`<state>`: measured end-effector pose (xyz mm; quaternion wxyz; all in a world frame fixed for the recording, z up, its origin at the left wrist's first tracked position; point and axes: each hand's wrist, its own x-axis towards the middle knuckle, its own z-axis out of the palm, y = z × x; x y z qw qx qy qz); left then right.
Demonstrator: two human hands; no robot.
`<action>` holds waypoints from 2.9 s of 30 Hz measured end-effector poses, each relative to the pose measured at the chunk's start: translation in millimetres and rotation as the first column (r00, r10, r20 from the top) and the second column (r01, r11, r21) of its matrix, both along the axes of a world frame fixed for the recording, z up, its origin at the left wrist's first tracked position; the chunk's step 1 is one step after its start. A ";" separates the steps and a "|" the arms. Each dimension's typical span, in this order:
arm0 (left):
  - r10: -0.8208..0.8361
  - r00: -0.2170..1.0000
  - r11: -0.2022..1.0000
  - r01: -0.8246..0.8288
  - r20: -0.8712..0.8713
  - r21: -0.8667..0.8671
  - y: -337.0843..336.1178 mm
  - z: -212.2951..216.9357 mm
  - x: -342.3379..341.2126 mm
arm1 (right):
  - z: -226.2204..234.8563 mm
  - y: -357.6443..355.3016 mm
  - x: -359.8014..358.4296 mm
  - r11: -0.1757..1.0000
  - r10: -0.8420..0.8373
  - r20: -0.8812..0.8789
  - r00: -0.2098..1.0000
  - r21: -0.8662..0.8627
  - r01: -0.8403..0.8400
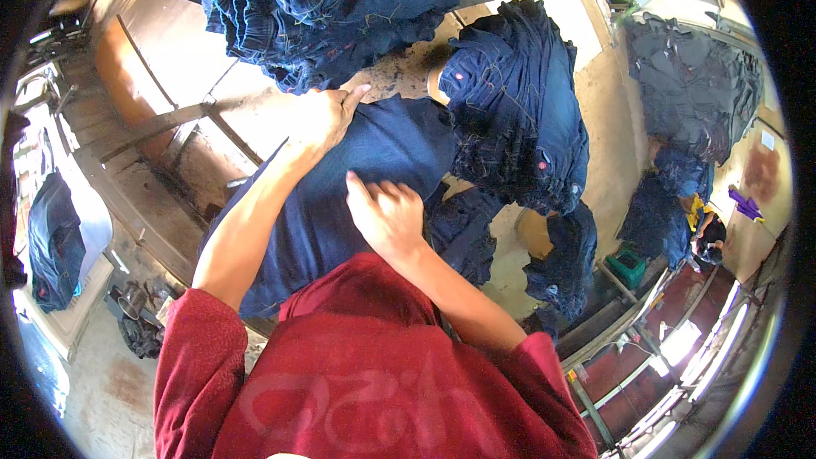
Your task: The person repeatedly picks up denim jeans from a pile, lays them on a table, and uses a white marker to draw lines on the fabric. They then place the marked jeans into a separate pile and continue the process with the next pair.
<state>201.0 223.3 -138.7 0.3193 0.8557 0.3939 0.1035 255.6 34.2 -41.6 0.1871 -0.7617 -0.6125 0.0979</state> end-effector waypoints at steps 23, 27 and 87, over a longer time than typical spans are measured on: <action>0.109 0.994 0.987 -0.109 0.005 0.116 -7.7 -16.6 2.0 | 18.9 -5.5 12.8 0.999 -0.041 -0.160 0.986 -0.030 0.037; 0.113 0.994 0.992 -0.112 -0.008 0.060 -7.4 -16.7 3.8 | -2.3 14.9 12.1 0.999 -0.042 -0.128 0.991 0.012 0.044; 0.031 0.945 0.982 0.033 -0.326 0.188 -159.0 134.5 -262.7 | -77.9 -70.9 150.0 0.348 -0.664 -0.612 -0.428 -0.761 0.548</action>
